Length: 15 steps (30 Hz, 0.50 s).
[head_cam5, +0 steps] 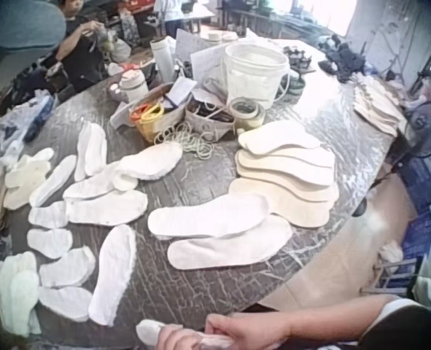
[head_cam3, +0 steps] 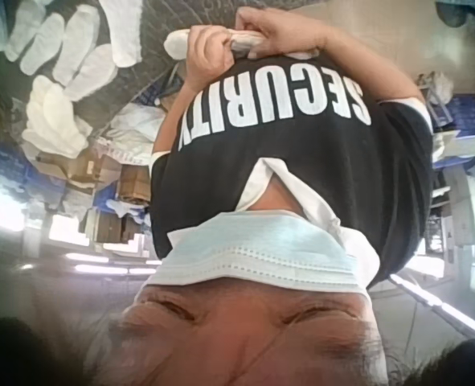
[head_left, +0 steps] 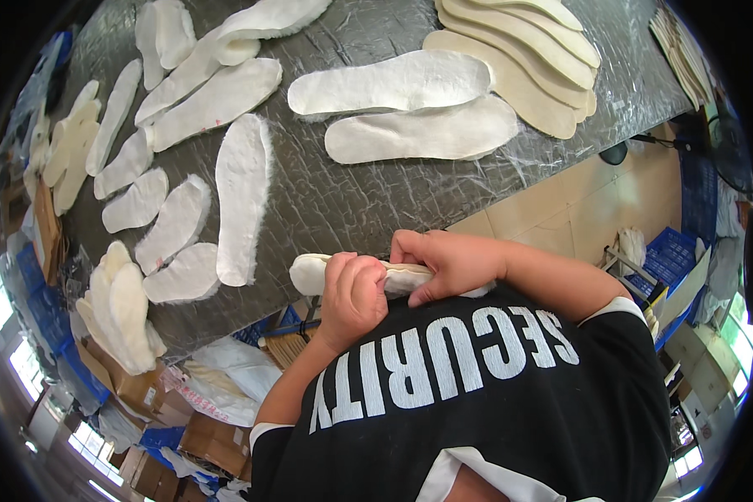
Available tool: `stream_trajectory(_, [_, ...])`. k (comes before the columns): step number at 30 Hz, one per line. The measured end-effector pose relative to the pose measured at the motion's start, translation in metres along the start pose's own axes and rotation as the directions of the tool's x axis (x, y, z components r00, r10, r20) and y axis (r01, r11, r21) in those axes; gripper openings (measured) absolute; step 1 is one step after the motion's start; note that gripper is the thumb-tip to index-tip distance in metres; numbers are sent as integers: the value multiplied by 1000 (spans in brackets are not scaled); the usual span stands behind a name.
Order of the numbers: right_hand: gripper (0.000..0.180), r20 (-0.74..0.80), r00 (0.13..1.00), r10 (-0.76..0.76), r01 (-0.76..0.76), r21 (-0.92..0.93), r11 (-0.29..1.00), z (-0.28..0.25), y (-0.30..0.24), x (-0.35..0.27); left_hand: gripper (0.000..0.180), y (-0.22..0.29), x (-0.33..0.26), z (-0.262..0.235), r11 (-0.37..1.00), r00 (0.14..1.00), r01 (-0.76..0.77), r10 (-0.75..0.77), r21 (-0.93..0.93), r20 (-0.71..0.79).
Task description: Picking up and matching different layers of shoe insoles at a workstation.
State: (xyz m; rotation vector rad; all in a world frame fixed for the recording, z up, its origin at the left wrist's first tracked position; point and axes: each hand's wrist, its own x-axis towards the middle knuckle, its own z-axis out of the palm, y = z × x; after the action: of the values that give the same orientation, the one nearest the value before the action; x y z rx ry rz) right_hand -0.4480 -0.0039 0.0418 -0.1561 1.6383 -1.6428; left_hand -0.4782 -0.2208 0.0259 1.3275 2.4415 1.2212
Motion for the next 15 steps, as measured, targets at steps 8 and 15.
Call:
stream_trajectory(8, [28,-44,999,-15,12,-70,997,1,-1,-3,16,-10,9,-38,975,981,132,-154,-180,-118])
stream_trajectory(15, [33,2,1000,-10,11,-69,998,2,-4,-3,14,-10,20,-62,995,982,99,-96,-10,165])
